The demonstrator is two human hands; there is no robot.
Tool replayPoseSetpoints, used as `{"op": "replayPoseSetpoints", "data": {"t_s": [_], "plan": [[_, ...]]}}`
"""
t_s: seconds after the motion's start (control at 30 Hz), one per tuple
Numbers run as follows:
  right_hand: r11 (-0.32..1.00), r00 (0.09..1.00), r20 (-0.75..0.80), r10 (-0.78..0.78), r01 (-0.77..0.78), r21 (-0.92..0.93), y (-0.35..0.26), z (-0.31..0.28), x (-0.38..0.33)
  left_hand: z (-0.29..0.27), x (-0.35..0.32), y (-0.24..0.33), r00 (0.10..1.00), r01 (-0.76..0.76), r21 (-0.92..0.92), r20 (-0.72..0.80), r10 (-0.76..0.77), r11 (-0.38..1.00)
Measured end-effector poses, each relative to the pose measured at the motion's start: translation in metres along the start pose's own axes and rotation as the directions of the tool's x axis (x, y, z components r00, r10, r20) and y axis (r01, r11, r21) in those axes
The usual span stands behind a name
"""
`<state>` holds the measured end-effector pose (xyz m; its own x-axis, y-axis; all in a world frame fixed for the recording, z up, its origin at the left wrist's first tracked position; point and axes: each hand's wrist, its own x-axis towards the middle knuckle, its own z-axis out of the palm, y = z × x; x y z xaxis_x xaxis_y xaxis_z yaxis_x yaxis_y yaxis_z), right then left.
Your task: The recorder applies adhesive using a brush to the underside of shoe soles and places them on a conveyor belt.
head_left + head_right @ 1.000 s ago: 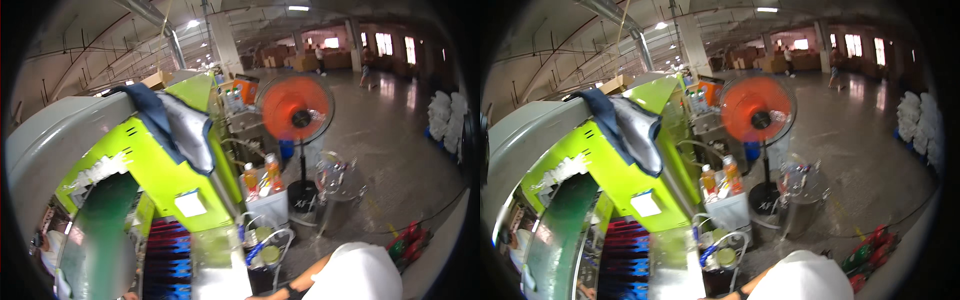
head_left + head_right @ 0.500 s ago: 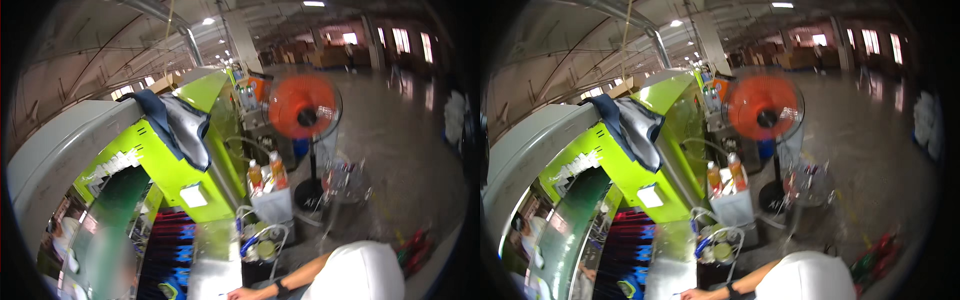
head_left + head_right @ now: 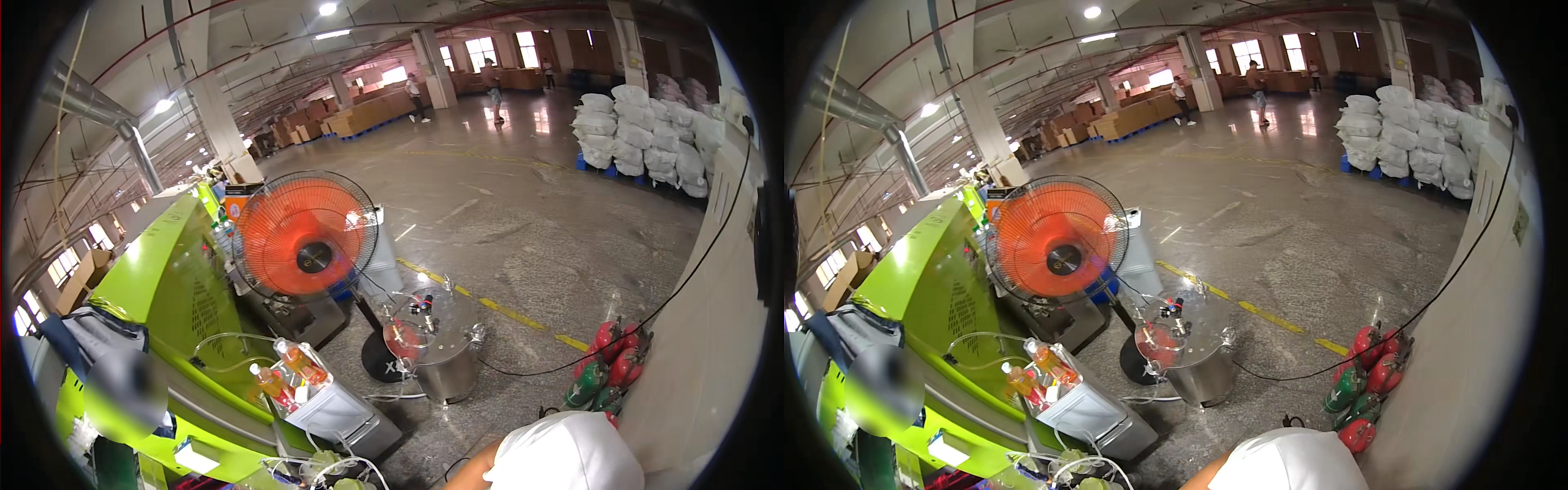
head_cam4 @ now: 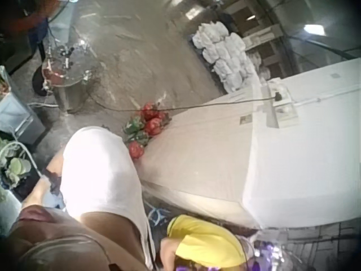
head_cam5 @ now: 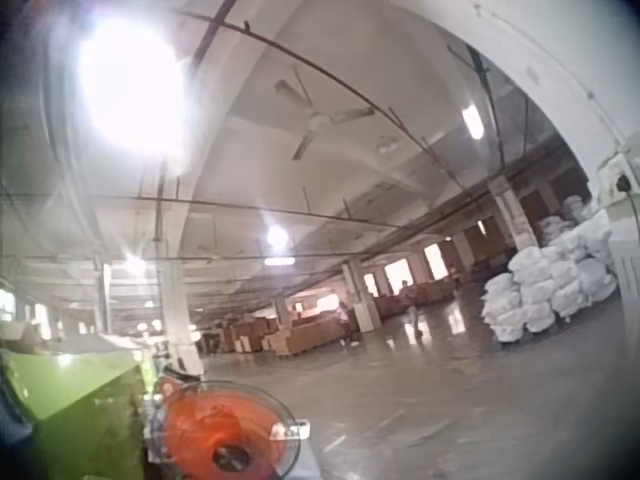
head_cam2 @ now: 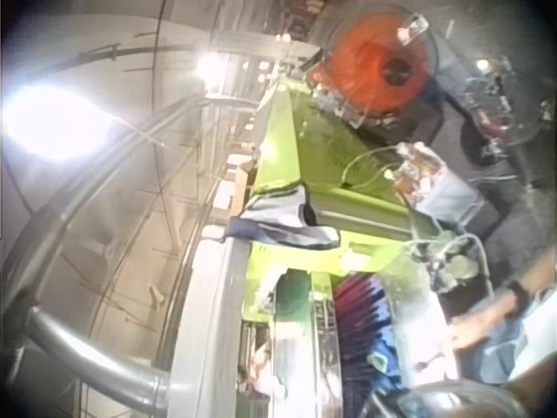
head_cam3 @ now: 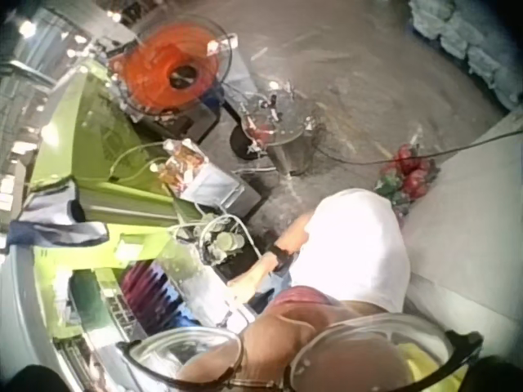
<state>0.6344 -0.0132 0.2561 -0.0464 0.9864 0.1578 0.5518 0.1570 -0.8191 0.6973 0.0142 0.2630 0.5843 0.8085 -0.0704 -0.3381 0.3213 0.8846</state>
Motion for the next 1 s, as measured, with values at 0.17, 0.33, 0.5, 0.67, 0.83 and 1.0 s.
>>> {"op": "replayPoseSetpoints", "data": {"t_s": [0.17,0.33,0.5,0.67,0.83,1.0], "plan": [[0.931,0.959,0.273,0.077,-0.167,0.324,-0.018,-0.008,0.020,0.023,0.030,-0.008,0.999,0.025,-0.101,0.037,-0.022,0.995],[0.926,0.940,0.232,0.249,-0.302,0.228,-0.001,0.024,0.046,-0.001,0.069,-0.007,0.999,0.026,-0.172,-0.026,-0.031,0.985],[0.998,0.961,-0.276,-0.027,0.042,0.051,-0.057,-0.011,0.078,-0.131,0.044,0.019,0.921,-0.021,-0.125,-0.389,-0.030,0.992],[0.633,0.890,0.141,0.433,-0.412,0.655,-0.047,0.112,0.064,-0.289,-0.073,0.131,0.680,-0.004,-0.187,-0.720,-0.135,0.982],[0.598,0.822,-0.173,0.542,-0.234,0.767,-0.088,0.238,0.160,-0.394,-0.138,0.147,0.777,0.598,-0.087,-0.182,-0.603,0.797],[0.131,0.640,0.229,0.733,-0.464,0.876,-0.052,0.265,0.176,-0.460,-0.158,0.228,0.924,0.380,0.541,-0.261,-0.280,0.750]]}}
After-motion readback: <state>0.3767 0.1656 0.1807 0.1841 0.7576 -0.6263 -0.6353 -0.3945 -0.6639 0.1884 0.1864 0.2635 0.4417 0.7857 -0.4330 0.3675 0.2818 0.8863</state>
